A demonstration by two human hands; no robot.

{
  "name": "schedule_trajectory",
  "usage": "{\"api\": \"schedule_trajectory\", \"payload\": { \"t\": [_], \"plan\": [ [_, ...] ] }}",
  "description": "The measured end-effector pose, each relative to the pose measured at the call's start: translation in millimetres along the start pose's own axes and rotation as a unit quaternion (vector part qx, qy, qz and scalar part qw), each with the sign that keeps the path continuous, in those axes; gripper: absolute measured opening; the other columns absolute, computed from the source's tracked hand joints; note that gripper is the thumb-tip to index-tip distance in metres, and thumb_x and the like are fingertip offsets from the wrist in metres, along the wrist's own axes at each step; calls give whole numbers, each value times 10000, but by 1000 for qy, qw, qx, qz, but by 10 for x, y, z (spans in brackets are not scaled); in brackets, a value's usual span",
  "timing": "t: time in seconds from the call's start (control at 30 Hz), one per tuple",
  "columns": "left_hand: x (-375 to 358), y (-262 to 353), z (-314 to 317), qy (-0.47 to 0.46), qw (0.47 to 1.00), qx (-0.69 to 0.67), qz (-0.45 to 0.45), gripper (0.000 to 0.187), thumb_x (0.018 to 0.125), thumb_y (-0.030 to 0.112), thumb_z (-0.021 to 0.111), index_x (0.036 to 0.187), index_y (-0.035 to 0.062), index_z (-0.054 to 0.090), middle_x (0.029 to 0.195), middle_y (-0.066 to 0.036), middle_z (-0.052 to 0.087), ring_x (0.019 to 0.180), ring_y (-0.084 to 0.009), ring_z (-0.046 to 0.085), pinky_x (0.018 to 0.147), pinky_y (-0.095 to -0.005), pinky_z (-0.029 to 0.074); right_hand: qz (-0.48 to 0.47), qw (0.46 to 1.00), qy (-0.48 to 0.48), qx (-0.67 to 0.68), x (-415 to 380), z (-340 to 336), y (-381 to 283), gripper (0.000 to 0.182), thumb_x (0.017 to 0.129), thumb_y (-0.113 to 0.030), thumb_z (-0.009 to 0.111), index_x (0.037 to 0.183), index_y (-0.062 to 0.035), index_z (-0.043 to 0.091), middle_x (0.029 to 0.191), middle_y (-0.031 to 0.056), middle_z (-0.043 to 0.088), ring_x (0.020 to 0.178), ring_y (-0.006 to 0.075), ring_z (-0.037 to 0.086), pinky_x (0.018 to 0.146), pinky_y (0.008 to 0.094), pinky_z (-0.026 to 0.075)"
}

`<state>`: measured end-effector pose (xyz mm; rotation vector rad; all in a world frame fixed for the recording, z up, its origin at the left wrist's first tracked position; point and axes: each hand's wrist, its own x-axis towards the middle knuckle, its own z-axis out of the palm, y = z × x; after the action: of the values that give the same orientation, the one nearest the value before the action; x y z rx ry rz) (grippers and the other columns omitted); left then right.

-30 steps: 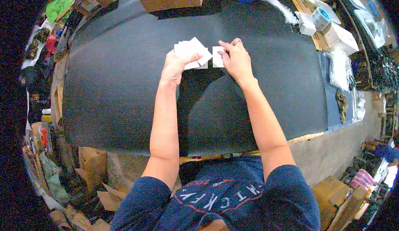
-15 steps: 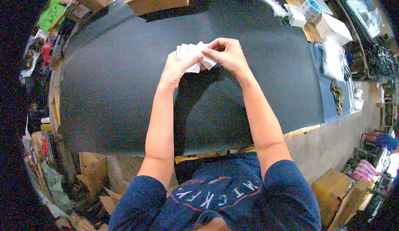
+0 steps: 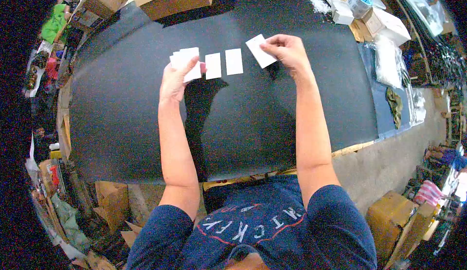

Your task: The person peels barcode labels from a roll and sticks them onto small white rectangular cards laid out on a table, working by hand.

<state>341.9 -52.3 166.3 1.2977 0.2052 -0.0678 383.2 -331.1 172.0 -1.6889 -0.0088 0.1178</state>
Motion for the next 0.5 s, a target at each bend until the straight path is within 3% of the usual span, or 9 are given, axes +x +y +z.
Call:
{"api": "schedule_trajectory", "payload": {
  "t": [0.1, 0.2, 0.27, 0.33, 0.4, 0.43, 0.5],
  "plan": [
    [33, 7, -58, 40, 998, -40, -16, 434, 803, 190, 736, 1108, -38, 528, 963, -175, 652, 844, -244, 663, 768, -360, 555, 13, 999, 28, 17, 18, -10, 29, 267, 765, -94, 731, 1003, 11, 671, 681, 22, 641, 612, 71, 574, 567, 216, 442],
    [61, -39, 12, 83, 986, -141, -38, 487, 822, 214, 716, 1153, -65, 493, 1025, -205, 639, 886, -276, 665, 801, -376, 557, -39, 991, 83, -95, 30, 178, 121, 361, 789, -55, 689, 1145, -25, 633, 591, -74, 487, 559, 15, 414, 543, 193, 328],
    [93, -92, 10, 4, 974, -227, -1, 459, 867, 178, 650, 1189, -82, 451, 1090, -227, 614, 960, -317, 647, 841, -389, 549, -57, 986, 82, -132, 12, 261, 123, 297, 788, -58, 677, 1083, -26, 651, 593, -62, 505, 565, 25, 438, 538, 205, 344],
    [93, -78, 20, -15, 970, -242, 0, 428, 872, 147, 626, 1190, -84, 456, 1093, -233, 613, 975, -323, 642, 850, -391, 546, -62, 985, 81, -141, 17, 310, 152, 275, 784, -61, 675, 1057, -28, 657, 595, -56, 517, 569, 28, 451, 537, 210, 352],
    [79, -59, 56, -35, 966, -257, 0, 399, 877, 116, 602, 1191, -86, 460, 1097, -239, 613, 991, -329, 637, 859, -393, 542, -37, 982, 75, -169, 7, 327, 164, 226, 739, -93, 696, 960, -49, 684, 630, 39, 614, 595, 113, 568, 586, 276, 444],
    [66, -42, 88, -39, 971, -236, -8, 392, 871, 95, 589, 1194, -88, 461, 1100, -240, 613, 989, -325, 639, 861, -393, 541, -38, 982, 74, -169, 2, 336, 168, 226, 739, -93, 696, 960, -49, 684, 630, 39, 614, 595, 113, 568, 586, 276, 444],
    [41, -41, 137, -42, 976, -215, -15, 388, 865, 74, 577, 1197, -90, 463, 1102, -241, 613, 987, -321, 641, 864, -393, 540, -88, 967, 111, -210, -3, 358, 184, 224, 718, -86, 704, 937, -41, 689, 643, 56, 627, 602, 141, 593, 599, 292, 464]
  ]
}}
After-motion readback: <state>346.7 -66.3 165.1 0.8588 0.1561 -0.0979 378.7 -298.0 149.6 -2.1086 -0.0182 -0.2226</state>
